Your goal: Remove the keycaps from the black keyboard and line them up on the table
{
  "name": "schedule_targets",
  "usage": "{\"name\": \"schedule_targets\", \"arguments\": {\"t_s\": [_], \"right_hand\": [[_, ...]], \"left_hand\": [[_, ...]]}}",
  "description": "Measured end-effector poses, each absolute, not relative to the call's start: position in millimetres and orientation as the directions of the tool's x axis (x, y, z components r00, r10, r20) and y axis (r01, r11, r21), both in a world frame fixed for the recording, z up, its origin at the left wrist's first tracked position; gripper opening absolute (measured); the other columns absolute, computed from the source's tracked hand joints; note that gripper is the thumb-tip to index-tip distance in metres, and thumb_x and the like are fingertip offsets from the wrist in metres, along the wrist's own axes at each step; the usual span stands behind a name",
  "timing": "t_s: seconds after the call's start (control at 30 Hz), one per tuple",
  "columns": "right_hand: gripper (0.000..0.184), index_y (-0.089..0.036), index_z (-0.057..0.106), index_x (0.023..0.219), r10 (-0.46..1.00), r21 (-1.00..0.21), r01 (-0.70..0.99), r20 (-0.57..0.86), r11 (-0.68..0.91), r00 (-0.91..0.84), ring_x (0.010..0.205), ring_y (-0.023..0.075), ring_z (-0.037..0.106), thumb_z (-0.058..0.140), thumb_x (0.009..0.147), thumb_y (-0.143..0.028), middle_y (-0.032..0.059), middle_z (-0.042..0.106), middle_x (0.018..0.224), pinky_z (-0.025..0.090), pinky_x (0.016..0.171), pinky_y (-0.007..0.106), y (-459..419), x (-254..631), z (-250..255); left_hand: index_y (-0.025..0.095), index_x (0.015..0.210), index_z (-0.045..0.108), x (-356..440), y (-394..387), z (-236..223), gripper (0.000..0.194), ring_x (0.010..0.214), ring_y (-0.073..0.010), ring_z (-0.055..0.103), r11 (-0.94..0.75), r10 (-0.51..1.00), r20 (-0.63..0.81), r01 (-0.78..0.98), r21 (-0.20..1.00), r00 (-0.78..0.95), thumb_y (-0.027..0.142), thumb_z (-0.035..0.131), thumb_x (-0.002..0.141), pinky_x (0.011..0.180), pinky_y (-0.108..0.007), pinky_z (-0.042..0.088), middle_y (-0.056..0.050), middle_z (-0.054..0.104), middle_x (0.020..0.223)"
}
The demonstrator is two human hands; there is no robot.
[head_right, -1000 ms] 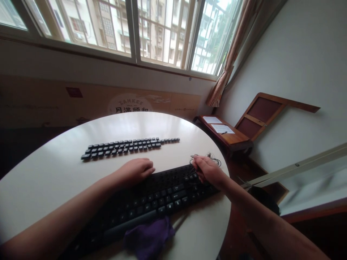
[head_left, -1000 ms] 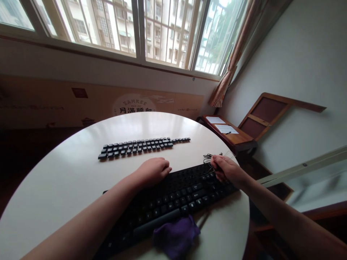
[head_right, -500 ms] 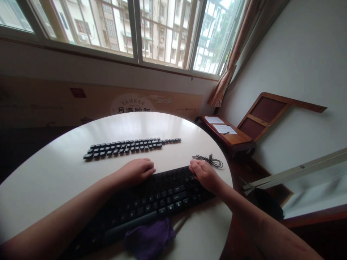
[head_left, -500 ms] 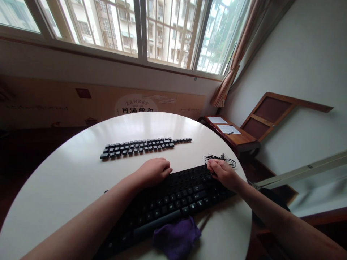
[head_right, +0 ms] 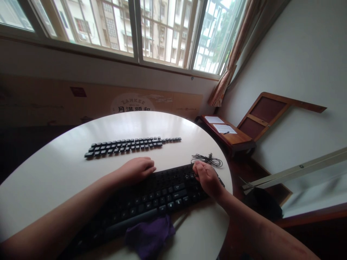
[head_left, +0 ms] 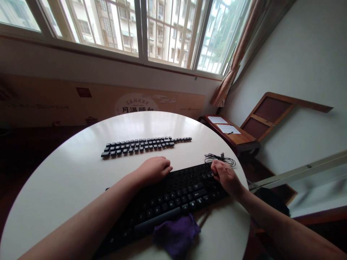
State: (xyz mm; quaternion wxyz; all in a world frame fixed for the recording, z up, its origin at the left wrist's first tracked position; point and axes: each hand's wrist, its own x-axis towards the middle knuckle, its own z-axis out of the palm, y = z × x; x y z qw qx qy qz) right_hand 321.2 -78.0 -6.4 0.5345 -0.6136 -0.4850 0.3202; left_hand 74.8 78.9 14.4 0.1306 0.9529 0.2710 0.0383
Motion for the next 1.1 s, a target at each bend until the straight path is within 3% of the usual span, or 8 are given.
{"name": "schedule_targets", "arguments": {"t_s": [0.2,0.37,0.5,0.63,0.77,0.93,1.0,1.1], "right_hand": [[0.042,-0.021,0.035,0.067,0.891,-0.988,0.087,0.153,0.128,0.427,0.043,0.0081,0.028,0.041,0.097,-0.049,-0.0068,0.03,0.053,0.025,0.042,0.02,-75,328,-5],[0.041,-0.02,0.043,0.069,0.904,-0.94,0.236,0.309,0.245,0.294,0.045,0.008,0.033,0.043,0.099,-0.047,-0.0054,0.037,0.054,0.025,0.043,0.02,-74,317,13],[0.042,-0.018,0.052,0.074,0.904,-0.813,0.43,0.427,0.393,-0.02,0.051,0.0091,0.039,0.04,0.102,-0.047,-0.0031,0.045,0.058,0.031,0.048,0.021,-68,289,42],[0.037,-0.017,0.055,0.078,0.857,-0.693,0.506,0.449,0.513,-0.255,0.058,0.01,0.044,0.042,0.102,-0.043,-0.0015,0.05,0.065,0.037,0.056,0.023,-59,265,56],[0.033,-0.018,0.056,0.081,0.804,-0.563,0.593,0.521,0.576,-0.285,0.06,0.0112,0.046,0.039,0.104,-0.035,-0.0007,0.053,0.067,0.038,0.059,0.025,-58,260,54],[0.028,-0.019,0.062,0.082,0.687,-0.19,0.828,0.669,0.528,-0.285,0.09,0.0225,0.054,0.043,0.1,-0.027,0.0089,0.061,0.093,0.043,0.083,0.038,-63,263,60],[0.021,-0.02,0.065,0.097,0.69,-0.15,0.843,0.656,0.517,-0.307,0.098,0.0238,0.055,0.044,0.099,-0.021,0.0109,0.062,0.103,0.044,0.087,0.038,-58,265,62],[0.025,-0.023,0.061,0.116,0.756,-0.208,0.795,0.512,0.57,-0.408,0.081,0.0184,0.059,0.043,0.099,-0.017,0.0072,0.065,0.094,0.048,0.073,0.029,-42,268,56]], "left_hand": [[0.019,0.075,0.061,74,77,16,0.034,0.076,-0.0209,0.06,-0.823,0.522,0.005,0.502,0.264,0.853,0.039,0.042,0.094,0.065,-0.032,0.04,-0.007,0.066,0.088],[0.019,0.083,0.059,73,72,23,0.036,0.08,-0.0216,0.059,-0.83,0.497,0.091,0.443,0.339,0.863,0.045,0.038,0.097,0.068,-0.032,0.042,-0.007,0.064,0.091],[0.019,0.093,0.058,71,65,33,0.034,0.083,-0.0205,0.058,-0.813,0.447,0.183,0.313,0.49,0.875,0.049,0.041,0.096,0.071,-0.031,0.043,-0.005,0.064,0.095],[0.019,0.094,0.056,70,58,37,0.035,0.082,-0.0203,0.056,-0.794,0.409,0.203,0.238,0.559,0.89,0.049,0.038,0.098,0.073,-0.032,0.043,-0.005,0.062,0.092],[0.019,0.089,0.053,70,54,39,0.031,0.082,-0.0204,0.056,-0.746,0.45,0.186,0.254,0.616,0.873,0.043,0.036,0.097,0.076,-0.032,0.045,-0.005,0.061,0.09],[0.019,0.087,0.052,68,58,39,0.029,0.087,-0.0198,0.056,-0.638,0.474,0.164,0.209,0.741,0.865,0.041,0.035,0.097,0.082,-0.031,0.046,-0.004,0.062,0.089],[0.019,0.088,0.051,67,60,37,0.032,0.086,-0.0194,0.056,-0.602,0.476,0.139,0.206,0.771,0.868,0.043,0.034,0.098,0.082,-0.031,0.047,-0.004,0.062,0.088],[0.017,0.093,0.054,67,62,34,0.035,0.087,-0.0195,0.056,-0.586,0.452,0.122,0.191,0.788,0.884,0.045,0.033,0.098,0.084,-0.032,0.048,-0.005,0.062,0.093]]}}
